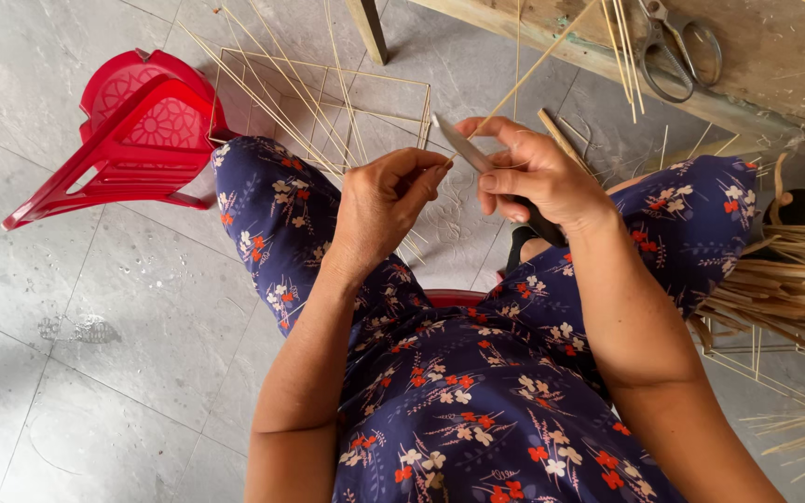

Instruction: The person sits on a low stool and uses a knife to sharpen the ends of thin wooden sticks. They hold each stick with one hand and scrape the blade along the wood to create a point, then place the finished stick into a metal wire rack.

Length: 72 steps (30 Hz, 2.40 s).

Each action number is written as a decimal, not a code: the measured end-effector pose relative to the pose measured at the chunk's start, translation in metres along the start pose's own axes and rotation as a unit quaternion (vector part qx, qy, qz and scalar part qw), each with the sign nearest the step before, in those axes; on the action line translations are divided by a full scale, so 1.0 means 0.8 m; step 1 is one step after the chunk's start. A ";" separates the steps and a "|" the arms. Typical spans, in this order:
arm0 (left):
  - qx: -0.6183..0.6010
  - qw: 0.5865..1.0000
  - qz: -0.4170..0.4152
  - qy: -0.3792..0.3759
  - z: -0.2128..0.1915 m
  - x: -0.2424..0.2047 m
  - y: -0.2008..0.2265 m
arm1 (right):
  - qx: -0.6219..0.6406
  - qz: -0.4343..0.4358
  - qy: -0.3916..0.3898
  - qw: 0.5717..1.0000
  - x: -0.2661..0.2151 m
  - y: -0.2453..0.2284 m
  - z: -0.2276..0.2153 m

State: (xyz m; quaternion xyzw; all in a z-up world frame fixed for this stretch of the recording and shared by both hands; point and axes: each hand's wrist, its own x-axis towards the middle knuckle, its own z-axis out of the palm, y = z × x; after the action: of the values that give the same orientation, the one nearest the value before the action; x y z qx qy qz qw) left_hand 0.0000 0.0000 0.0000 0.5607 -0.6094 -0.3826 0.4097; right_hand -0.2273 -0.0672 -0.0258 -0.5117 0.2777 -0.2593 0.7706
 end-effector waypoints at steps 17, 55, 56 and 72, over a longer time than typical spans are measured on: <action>0.035 0.999 -0.001 0.015 -0.028 -0.039 -0.003 | 0.037 -0.055 0.053 0.996 -0.002 0.012 -0.032; 0.052 0.983 -0.168 0.054 -0.135 -0.195 -0.066 | 0.062 -0.107 0.217 0.968 -0.032 -0.009 -0.082; 0.038 0.982 -0.174 0.056 -0.140 -0.198 -0.069 | 0.065 -0.116 0.228 0.964 -0.033 -0.010 -0.083; -0.422 0.844 -0.086 0.321 -0.130 0.011 -0.173 | 0.047 -0.062 0.228 0.970 -0.017 -0.009 -0.063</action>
State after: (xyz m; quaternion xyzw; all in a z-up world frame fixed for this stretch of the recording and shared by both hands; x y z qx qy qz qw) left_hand 0.1473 -0.0203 -0.0892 0.4753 -0.1730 -0.4350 0.7450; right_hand -0.2730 -0.0929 -0.0335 -0.4186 0.4015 -0.4296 0.6921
